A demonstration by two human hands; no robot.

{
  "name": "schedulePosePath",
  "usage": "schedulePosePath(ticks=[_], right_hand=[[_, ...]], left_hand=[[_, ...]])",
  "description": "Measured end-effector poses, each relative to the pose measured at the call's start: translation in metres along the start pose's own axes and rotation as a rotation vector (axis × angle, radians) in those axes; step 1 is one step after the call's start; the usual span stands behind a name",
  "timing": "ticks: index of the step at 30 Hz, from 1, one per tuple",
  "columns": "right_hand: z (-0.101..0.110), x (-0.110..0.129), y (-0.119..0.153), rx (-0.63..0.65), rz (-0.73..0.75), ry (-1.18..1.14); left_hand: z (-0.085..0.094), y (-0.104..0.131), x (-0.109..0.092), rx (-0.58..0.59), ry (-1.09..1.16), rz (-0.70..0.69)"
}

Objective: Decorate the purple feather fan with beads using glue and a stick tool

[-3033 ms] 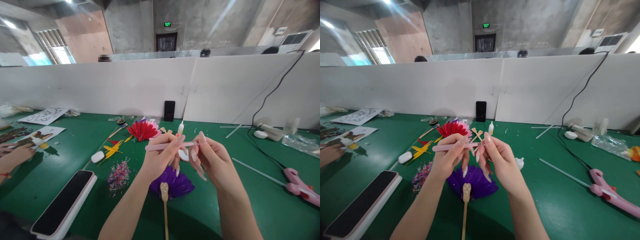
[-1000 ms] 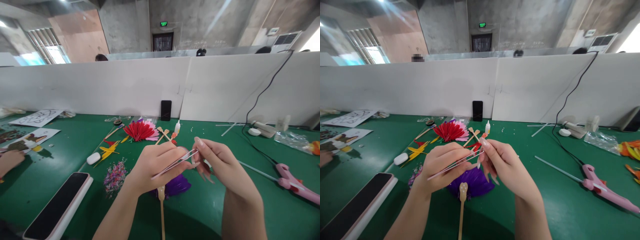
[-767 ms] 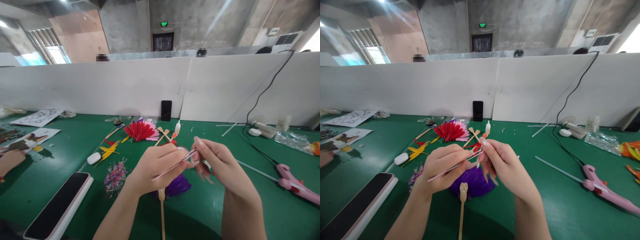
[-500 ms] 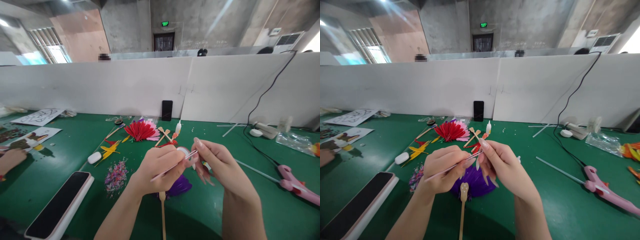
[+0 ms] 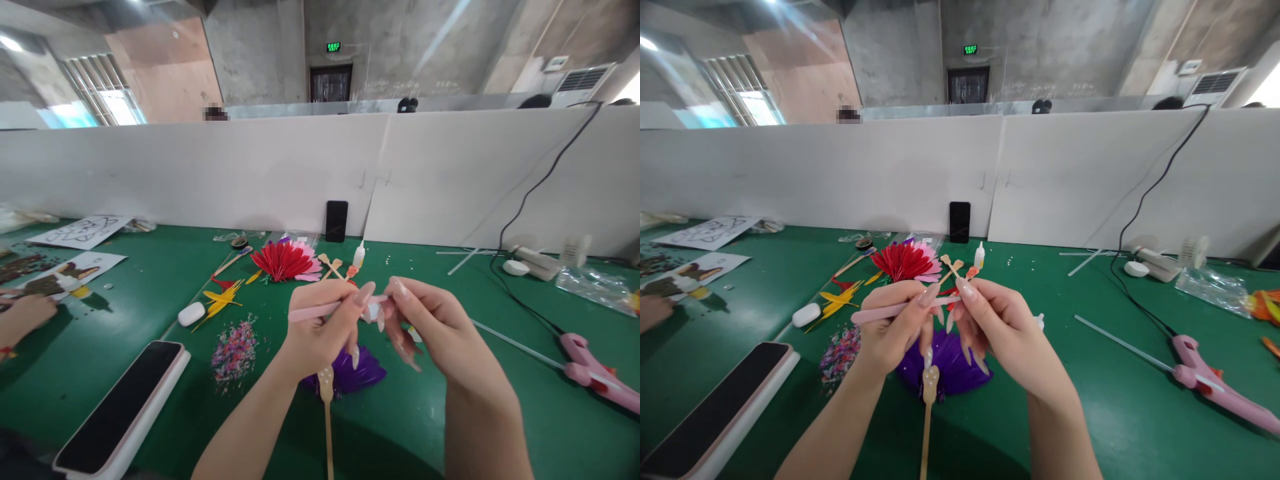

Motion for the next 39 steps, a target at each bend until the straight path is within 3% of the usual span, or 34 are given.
schedulePosePath(ticks=[7, 17, 28, 35, 39], right_hand=[[-0.004, -0.003, -0.004, -0.004, 0.027, -0.118], [-0.011, -0.004, -0.004, -0.014, 0.054, -0.212], [-0.013, -0.005, -0.008, 0.062, 0.105, -0.387], [-0.014, -0.004, -0.006, 0.099, 0.078, -0.444], [-0.014, -0.008, -0.005, 0.125, 0.096, -0.515]], left_hand=[[-0.007, -0.004, 0.021, -0.036, 0.582, 0.331], [-0.020, -0.001, 0.036, 0.018, 1.000, 0.661], [-0.031, 0.001, 0.038, -0.035, 1.237, 0.682], [-0.034, 0.004, 0.036, -0.026, 1.269, 0.652], [-0.035, 0.007, 0.035, -0.095, 1.246, 0.697]])
Point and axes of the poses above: each hand's wrist, its own y-axis away from the middle knuckle, its own z-axis out of the back of the hand, x = y × z, the point moved 3 cm from there along -y, towards the middle knuckle, and after that the axes turned 4 degrees about y, right-handed, at the moved point
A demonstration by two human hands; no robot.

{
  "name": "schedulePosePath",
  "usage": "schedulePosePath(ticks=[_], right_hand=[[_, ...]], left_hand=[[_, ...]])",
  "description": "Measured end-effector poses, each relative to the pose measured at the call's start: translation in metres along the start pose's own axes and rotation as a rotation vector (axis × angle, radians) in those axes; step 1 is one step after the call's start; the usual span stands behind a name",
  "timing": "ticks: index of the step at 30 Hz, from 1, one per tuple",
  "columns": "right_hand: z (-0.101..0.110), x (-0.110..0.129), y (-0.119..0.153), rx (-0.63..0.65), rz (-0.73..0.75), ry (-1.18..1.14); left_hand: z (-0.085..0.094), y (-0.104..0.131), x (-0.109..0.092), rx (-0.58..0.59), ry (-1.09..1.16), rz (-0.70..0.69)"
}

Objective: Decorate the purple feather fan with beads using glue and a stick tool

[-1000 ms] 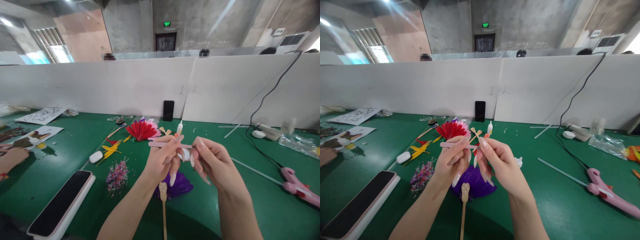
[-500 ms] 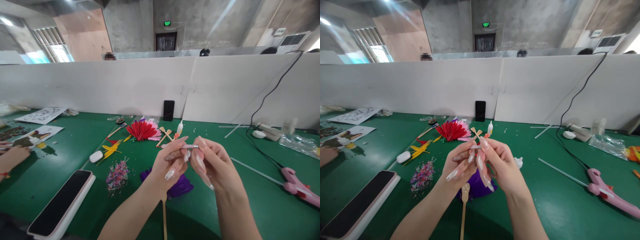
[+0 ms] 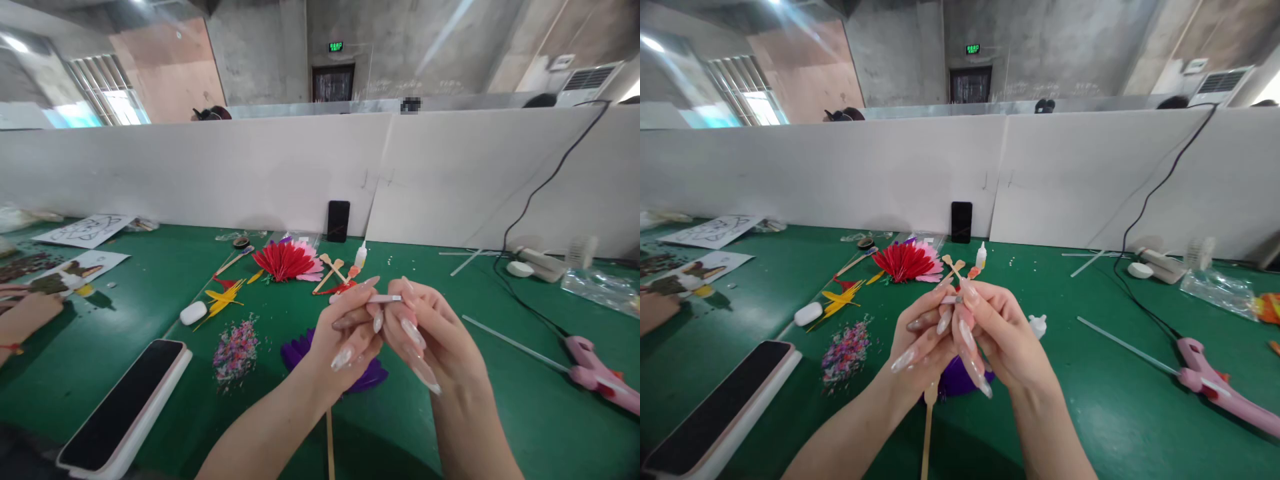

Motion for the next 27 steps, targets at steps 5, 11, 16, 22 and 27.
schedulePosePath(ticks=[5, 11, 16, 22, 27], right_hand=[[0.000, -0.003, 0.001, 0.039, 0.008, -0.086], [-0.005, -0.002, -0.002, -0.001, 0.023, -0.114], [-0.011, 0.000, 0.000, -0.041, 0.038, -0.110], [-0.011, 0.004, 0.001, -0.165, 0.063, 0.011], [-0.012, 0.001, 0.000, -0.245, 0.142, 0.003]], left_hand=[[0.001, 0.001, 0.003, -0.022, 0.061, 0.009], [0.005, 0.000, 0.005, -0.007, 0.023, -0.039], [0.003, 0.000, 0.004, 0.065, -0.039, -0.058], [-0.005, 0.002, -0.002, 0.159, -0.182, -0.131], [-0.008, 0.003, -0.002, 0.178, -0.172, -0.171]])
Point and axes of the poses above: each hand's wrist, its own y-axis away from the middle knuckle, its own z-axis out of the back of the hand, x = y × z, the point moved 3 cm from there along -y, towards the middle knuckle, and after that the axes turned 4 degrees about y, right-handed, at the moved point
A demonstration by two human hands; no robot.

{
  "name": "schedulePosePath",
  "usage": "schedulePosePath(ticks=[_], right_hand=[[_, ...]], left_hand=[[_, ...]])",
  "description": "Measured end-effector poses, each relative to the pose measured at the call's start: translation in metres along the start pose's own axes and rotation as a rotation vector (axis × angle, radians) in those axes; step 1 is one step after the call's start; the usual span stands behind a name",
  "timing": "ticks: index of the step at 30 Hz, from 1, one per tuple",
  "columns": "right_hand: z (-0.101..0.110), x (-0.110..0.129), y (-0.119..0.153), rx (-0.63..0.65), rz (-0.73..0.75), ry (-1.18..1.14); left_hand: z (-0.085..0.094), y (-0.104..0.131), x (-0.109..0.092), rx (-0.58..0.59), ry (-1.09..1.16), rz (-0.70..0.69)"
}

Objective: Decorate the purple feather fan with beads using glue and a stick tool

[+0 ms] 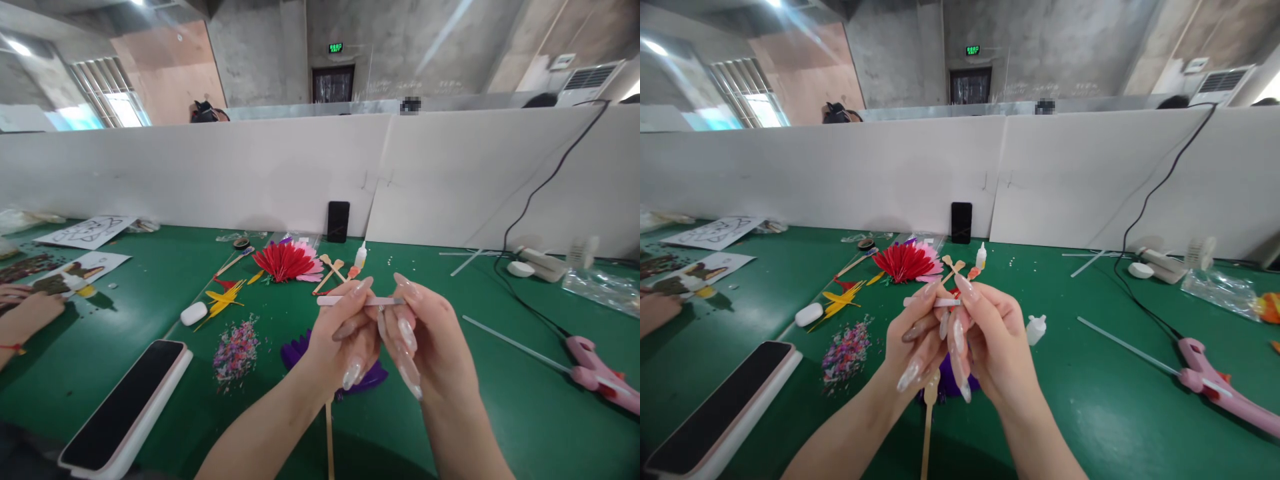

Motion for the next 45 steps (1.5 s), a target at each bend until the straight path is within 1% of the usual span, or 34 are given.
schedulePosePath(ticks=[6, 9, 11, 19, 21, 24, 26, 30, 35, 37, 39, 41, 45], right_hand=[[-0.007, -0.004, 0.005, -0.130, -0.016, -0.070], [-0.007, -0.005, 0.006, -0.189, -0.020, -0.115], [-0.006, -0.006, 0.006, -0.226, -0.026, -0.132], [-0.003, -0.009, 0.006, -0.277, -0.068, -0.109], [-0.004, -0.008, 0.006, -0.269, -0.104, -0.094], [-0.005, -0.007, 0.007, -0.257, -0.147, -0.076], [-0.006, -0.006, 0.008, -0.235, -0.156, -0.060], [-0.007, -0.005, 0.008, -0.174, -0.128, -0.018], [-0.004, -0.005, 0.006, -0.136, -0.095, 0.068], [-0.003, -0.003, 0.005, -0.103, -0.099, 0.107], [-0.002, -0.001, 0.005, -0.058, -0.126, 0.132], [-0.002, 0.002, 0.005, -0.008, -0.151, 0.139], [0.000, 0.006, 0.005, 0.055, -0.143, 0.119]], left_hand=[[0.001, 0.002, 0.001, -0.012, -0.026, -0.053], [0.002, 0.002, 0.001, -0.002, -0.104, -0.092], [0.003, 0.002, 0.001, -0.015, -0.166, -0.121], [0.003, 0.005, -0.005, -0.099, -0.349, -0.242], [0.004, 0.006, -0.007, -0.072, -0.409, -0.251], [0.002, 0.007, -0.009, 0.027, -0.504, -0.253], [-0.001, 0.008, -0.013, 0.068, -0.568, -0.275], [-0.007, 0.010, -0.022, 0.077, -0.713, -0.335], [-0.011, 0.017, -0.040, 0.079, -1.004, -0.389], [-0.013, 0.019, -0.045, 0.090, -1.083, -0.400], [-0.014, 0.019, -0.048, 0.103, -1.084, -0.405], [-0.014, 0.018, -0.047, 0.090, -1.021, -0.382], [-0.010, 0.012, -0.041, 0.062, -0.765, -0.298]])
Point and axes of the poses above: each hand's wrist, its own y-axis away from the middle knuckle, its own z-axis out of the back of the hand, x = y × z, the point moved 3 cm from there along -y, towards the middle knuckle, and after that the axes turned 4 degrees about y, right-handed, at the moved point
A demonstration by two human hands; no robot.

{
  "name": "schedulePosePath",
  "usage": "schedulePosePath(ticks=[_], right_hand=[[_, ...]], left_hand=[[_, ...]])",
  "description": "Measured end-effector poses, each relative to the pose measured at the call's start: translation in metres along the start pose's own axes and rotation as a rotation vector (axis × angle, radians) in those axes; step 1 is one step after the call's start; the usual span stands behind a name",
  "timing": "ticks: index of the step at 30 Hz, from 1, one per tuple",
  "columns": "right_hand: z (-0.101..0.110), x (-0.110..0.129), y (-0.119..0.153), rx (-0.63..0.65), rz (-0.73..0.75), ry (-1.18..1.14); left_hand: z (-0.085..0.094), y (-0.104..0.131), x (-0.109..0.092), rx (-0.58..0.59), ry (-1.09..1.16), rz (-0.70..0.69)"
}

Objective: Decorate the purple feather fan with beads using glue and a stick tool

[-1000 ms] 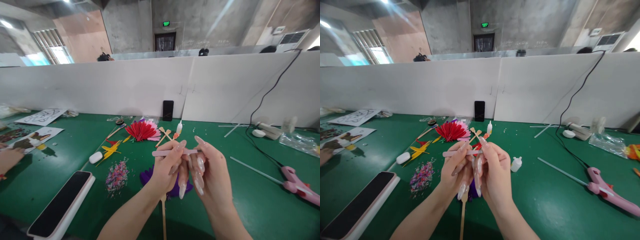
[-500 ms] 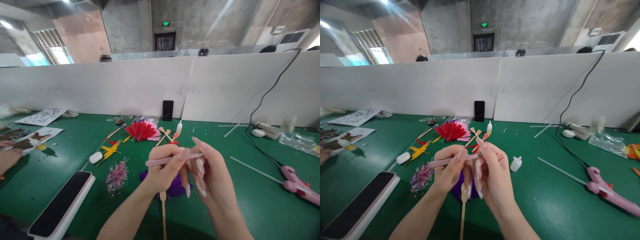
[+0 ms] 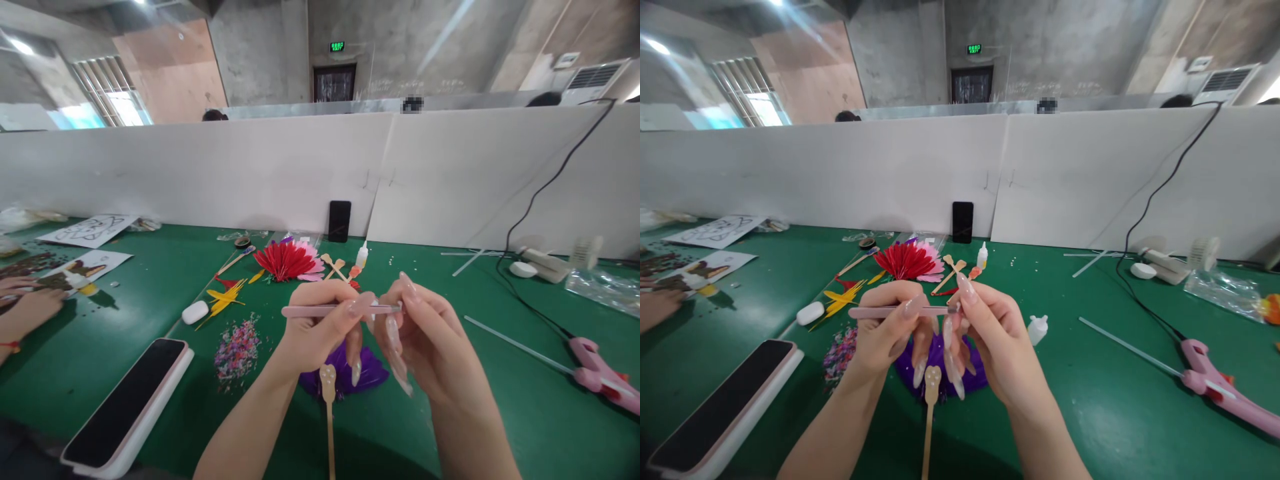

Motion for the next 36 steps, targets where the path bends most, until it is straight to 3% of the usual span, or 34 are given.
schedulePosePath(ticks=[4, 10, 17, 26, 33, 36], right_hand=[[0.006, 0.001, 0.000, 0.022, 0.037, 0.045], [0.011, 0.005, 0.001, 0.073, 0.098, 0.217], [0.011, 0.011, 0.000, 0.038, 0.086, 0.449], [0.012, 0.010, -0.002, 0.037, 0.080, 0.409], [0.014, 0.008, -0.002, 0.025, 0.045, 0.408], [0.014, 0.007, -0.003, 0.002, 0.039, 0.427]], left_hand=[[0.000, -0.002, 0.007, -0.074, 0.205, 0.060], [0.000, -0.005, 0.010, -0.047, 0.315, 0.253], [0.006, -0.006, 0.011, -0.116, 0.277, 0.348], [0.009, -0.007, 0.011, -0.127, 0.234, 0.365], [0.010, -0.006, 0.007, -0.128, 0.132, 0.259], [0.010, -0.005, -0.003, -0.109, -0.165, 0.065]])
Point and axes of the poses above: each hand's wrist, its own y-axis away from the middle knuckle, its own z-axis out of the back of the hand, x = y × z, the point moved 3 cm from there along -y, towards the middle knuckle, and after that the axes turned 4 degrees about y, right-handed, at the moved point
